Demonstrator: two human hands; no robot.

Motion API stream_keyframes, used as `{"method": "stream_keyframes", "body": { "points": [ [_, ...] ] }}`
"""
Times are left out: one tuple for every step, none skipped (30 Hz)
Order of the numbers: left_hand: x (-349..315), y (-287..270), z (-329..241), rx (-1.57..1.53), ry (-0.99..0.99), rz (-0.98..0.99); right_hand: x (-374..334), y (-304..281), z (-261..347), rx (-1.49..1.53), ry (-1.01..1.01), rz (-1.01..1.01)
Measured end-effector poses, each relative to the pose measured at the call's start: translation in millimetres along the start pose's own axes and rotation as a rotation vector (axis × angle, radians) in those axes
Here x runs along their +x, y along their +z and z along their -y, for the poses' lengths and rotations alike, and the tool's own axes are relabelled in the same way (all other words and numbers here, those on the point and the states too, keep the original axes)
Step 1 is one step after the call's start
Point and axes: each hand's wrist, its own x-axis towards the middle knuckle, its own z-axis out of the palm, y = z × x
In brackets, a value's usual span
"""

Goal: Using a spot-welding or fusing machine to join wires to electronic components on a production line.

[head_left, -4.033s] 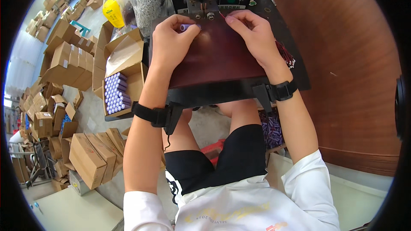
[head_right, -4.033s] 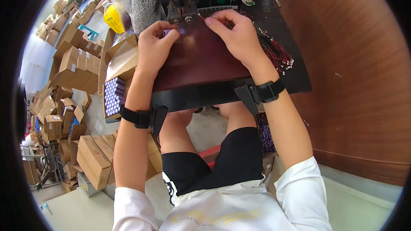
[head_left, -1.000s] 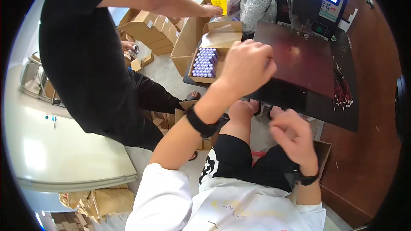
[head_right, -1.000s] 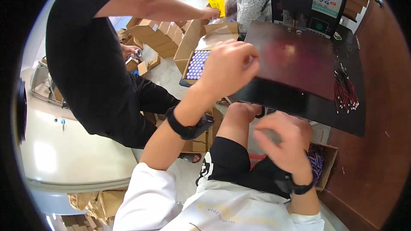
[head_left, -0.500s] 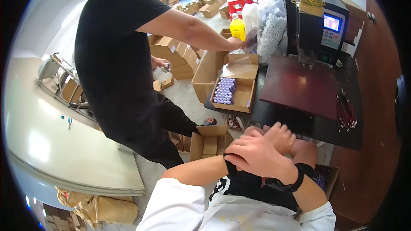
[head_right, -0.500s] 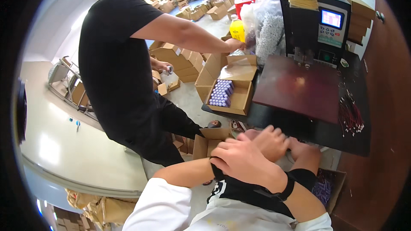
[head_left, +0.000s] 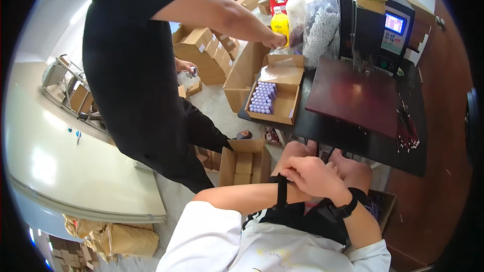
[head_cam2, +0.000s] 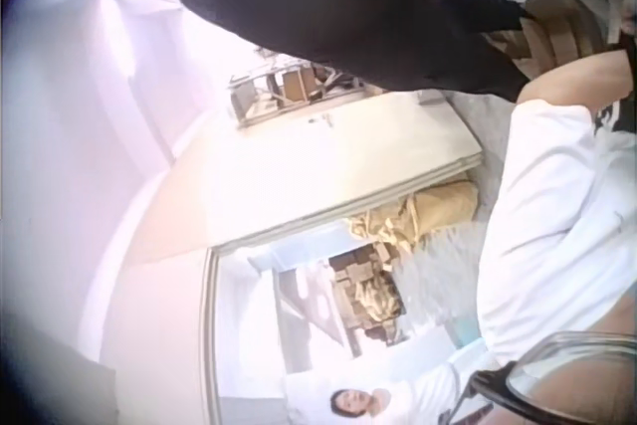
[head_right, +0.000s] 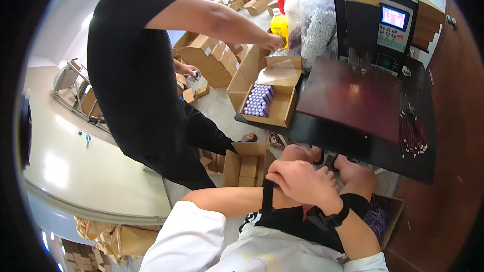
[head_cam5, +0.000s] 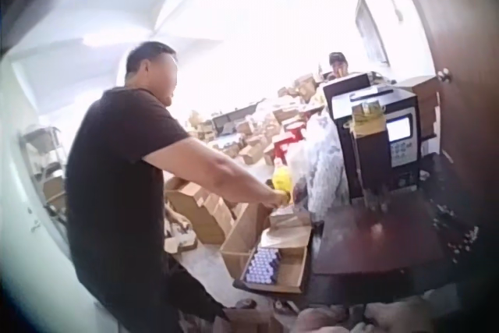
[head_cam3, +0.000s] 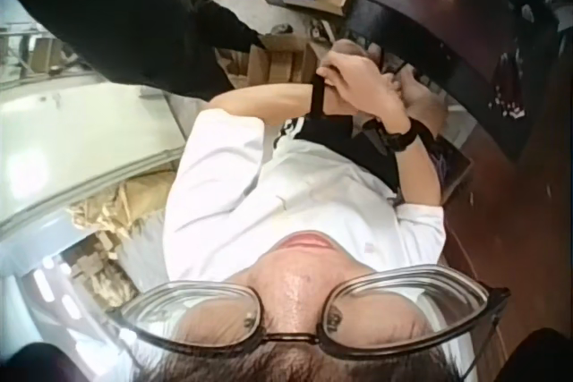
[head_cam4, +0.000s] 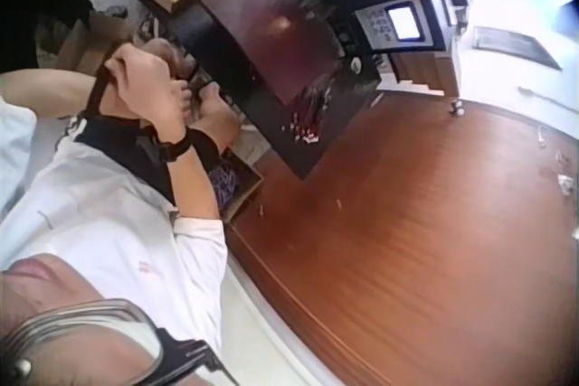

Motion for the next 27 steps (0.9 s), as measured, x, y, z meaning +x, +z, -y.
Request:
{"method": "stream_keyframes", "body": {
  "points": [
    [-3,6,-12,0.030,0.009,0.006,0,4,-11,0.022,-0.028,-0.012],
    [-6,13,-29,0.050,0.034,0.008,2,7,-21,0.027,0.001,-0.010],
    [-8,17,-26,0.065,0.054,0.013,4,8,-30,0.013,-0.027,-0.044],
    [-11,20,-27,0.072,0.070,0.018,3,8,-36,-0.001,-0.051,-0.070],
    [-16,23,-19,0.074,0.088,0.022,3,7,-38,-0.001,-0.048,-0.052],
    [-22,27,-24,0.071,0.105,0.024,5,8,-38,-0.001,-0.042,-0.030],
    [-28,31,-25,0.059,0.126,0.029,6,11,-47,-0.013,-0.068,-0.073],
    [-32,40,-31,0.064,0.136,0.042,11,17,-60,-0.022,-0.114,-0.112],
    [-40,47,-32,0.074,0.157,0.043,14,17,-70,0.011,-0.033,-0.068],
    [-40,56,-34,0.099,0.177,0.038,17,16,-75,0.038,0.034,-0.029],
    [-53,61,-37,0.128,0.197,0.034,11,19,-73,0.061,0.036,-0.031],
    [-54,69,-36,0.163,0.221,0.019,13,17,-75,0.053,0.053,-0.034],
    [-58,74,-43,0.190,0.239,0.020,10,19,-73,0.048,0.061,-0.024],
    [-58,80,-48,0.219,0.255,0.021,9,20,-72,0.044,0.066,-0.014],
    [-58,79,-53,0.255,0.275,0.017,10,16,-72,0.047,0.110,0.022],
    [-56,77,-59,0.246,0.276,0.016,9,17,-77,0.049,0.119,0.024],
    [-52,75,-67,0.583,0.443,0.158,8,19,-83,0.013,0.110,0.027],
    [-50,68,-73,0.919,0.607,0.303,7,22,-84,-0.020,0.100,0.032],
    [-51,61,-77,0.910,0.608,0.306,4,26,-83,-0.015,0.105,0.037],
    [-55,55,-80,0.822,0.601,0.368,3,31,-81,-0.050,0.124,0.088],
    [-58,47,-81,0.735,0.593,0.427,3,33,-75,-0.088,0.143,0.138],
    [-62,40,-82,0.647,0.584,0.486,6,32,-70,-0.084,0.147,0.143],
    [-65,33,-83,0.558,0.573,0.543,10,29,-64,0.148,0.249,0.203],
    [-66,23,-78,0.475,0.564,0.598,13,26,-61,0.379,0.348,0.255],
    [-55,-4,-66,0.470,0.573,0.593,11,25,-68,0.382,0.357,0.249],
    [-36,-49,-47,0.381,0.619,0.688,6,25,-76,0.252,0.274,0.207],
    [-29,-73,-36,0.295,0.644,0.792,7,28,-78,0.119,0.176,0.179]
  ]
}}
